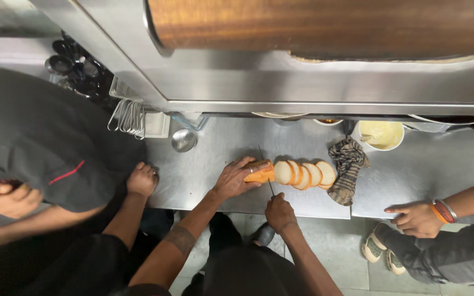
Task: The person unwraps a loaf of bread and slices it into multiple pieces using a knife on a stainless steel countertop. The slices are arranged in a row as they are cut.
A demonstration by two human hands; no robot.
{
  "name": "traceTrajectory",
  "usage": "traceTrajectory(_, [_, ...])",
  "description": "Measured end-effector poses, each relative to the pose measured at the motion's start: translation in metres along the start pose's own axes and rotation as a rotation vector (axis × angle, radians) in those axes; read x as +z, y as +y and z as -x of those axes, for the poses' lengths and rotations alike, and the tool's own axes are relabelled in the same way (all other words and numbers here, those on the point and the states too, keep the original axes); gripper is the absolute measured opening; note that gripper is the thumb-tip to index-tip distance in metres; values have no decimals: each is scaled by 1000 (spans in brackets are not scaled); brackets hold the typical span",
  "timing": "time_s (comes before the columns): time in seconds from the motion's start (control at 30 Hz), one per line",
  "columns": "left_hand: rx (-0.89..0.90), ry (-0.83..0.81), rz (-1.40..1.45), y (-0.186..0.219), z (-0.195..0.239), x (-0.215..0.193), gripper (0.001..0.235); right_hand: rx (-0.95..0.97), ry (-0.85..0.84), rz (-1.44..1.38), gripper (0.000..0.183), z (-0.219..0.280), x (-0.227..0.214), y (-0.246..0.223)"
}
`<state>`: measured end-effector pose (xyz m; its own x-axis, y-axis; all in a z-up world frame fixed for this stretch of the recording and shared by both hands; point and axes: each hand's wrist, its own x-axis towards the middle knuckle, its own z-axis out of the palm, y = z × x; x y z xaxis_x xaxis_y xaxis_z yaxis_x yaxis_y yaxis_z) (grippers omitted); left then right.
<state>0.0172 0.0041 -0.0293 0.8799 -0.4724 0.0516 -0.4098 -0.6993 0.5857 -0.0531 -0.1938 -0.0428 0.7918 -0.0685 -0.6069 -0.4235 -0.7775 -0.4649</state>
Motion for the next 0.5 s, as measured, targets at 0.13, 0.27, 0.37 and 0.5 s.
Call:
traceTrajectory(0.13, [13,10,-13,-1,-2,-4,74,-24,38,28,41,-24,18,16])
traceTrajectory(0.27, [68,74,9,-2,2,1,71,-41,41,17,40,-36,35,31])
traceTrajectory(0.37, [40,61,-14,-4,-2,2,71,-61,84,23,41,-46,39,32])
traceTrajectory(0.5, [29,54,-23,-4,1,6,73,-25,78,46,48,-46,52,39])
